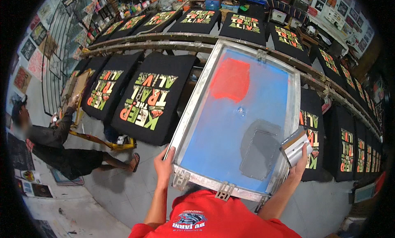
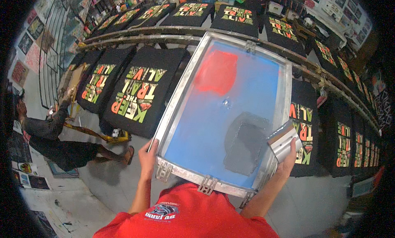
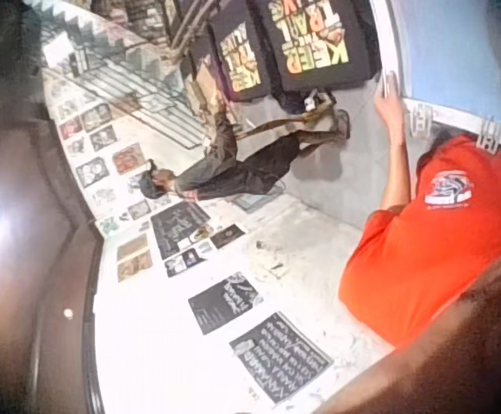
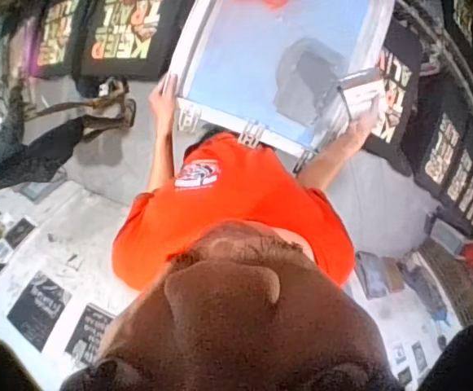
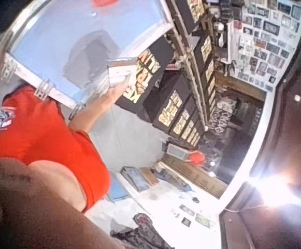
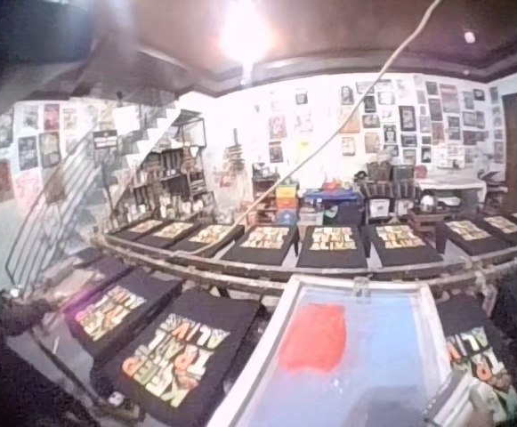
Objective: The person performs screen printing on garments by applying ink through a screen using a squeegee, then moves the screen to a storage rack.
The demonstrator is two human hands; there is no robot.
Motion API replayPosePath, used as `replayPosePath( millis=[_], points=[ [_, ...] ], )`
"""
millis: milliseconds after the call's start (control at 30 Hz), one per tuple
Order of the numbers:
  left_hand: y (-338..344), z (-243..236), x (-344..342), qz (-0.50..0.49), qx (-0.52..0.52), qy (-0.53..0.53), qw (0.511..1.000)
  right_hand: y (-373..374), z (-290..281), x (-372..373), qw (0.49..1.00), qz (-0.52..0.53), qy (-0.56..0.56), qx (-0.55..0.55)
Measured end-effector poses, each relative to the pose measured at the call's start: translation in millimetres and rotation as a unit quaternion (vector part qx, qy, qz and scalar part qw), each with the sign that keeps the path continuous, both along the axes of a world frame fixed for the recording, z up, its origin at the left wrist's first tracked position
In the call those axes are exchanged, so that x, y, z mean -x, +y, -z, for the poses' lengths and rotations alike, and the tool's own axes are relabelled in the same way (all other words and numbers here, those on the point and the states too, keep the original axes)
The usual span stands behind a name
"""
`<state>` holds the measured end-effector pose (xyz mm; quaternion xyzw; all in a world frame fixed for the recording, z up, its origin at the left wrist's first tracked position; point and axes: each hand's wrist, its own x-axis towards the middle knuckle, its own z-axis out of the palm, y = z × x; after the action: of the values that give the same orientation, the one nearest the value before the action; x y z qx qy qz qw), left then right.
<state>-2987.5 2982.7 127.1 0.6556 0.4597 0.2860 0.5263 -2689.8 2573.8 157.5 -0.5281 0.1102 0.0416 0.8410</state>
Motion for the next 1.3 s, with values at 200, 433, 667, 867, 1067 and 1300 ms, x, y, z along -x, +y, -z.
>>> replayPosePath(
  millis=[200, 433, 667, 867, 1067, 1300],
  points=[
    [38, -31, -6, 0.032, 0.034, -0.032, 0.998, 30, -21, 40, 0.999, 0.049, -0.013, -0.009],
    [197, 17, 59, 0.044, 0.000, -0.021, 0.999, 177, 18, 86, 0.998, 0.036, -0.026, -0.047],
    [365, 19, 152, -0.016, 0.033, -0.014, 0.999, 396, 17, 128, 0.999, -0.025, -0.026, -0.003],
    [457, 17, 185, -0.030, 0.005, -0.006, 1.000, 502, 26, 133, 0.999, -0.033, -0.008, -0.022],
    [491, 13, 172, -0.012, 0.025, 0.022, 0.999, 525, 26, 126, 0.998, -0.053, 0.034, -0.016],
    [494, 26, 161, -0.019, 0.019, 0.002, 1.000, 526, 27, 126, 0.999, -0.027, -0.008, -0.025]
  ],
)
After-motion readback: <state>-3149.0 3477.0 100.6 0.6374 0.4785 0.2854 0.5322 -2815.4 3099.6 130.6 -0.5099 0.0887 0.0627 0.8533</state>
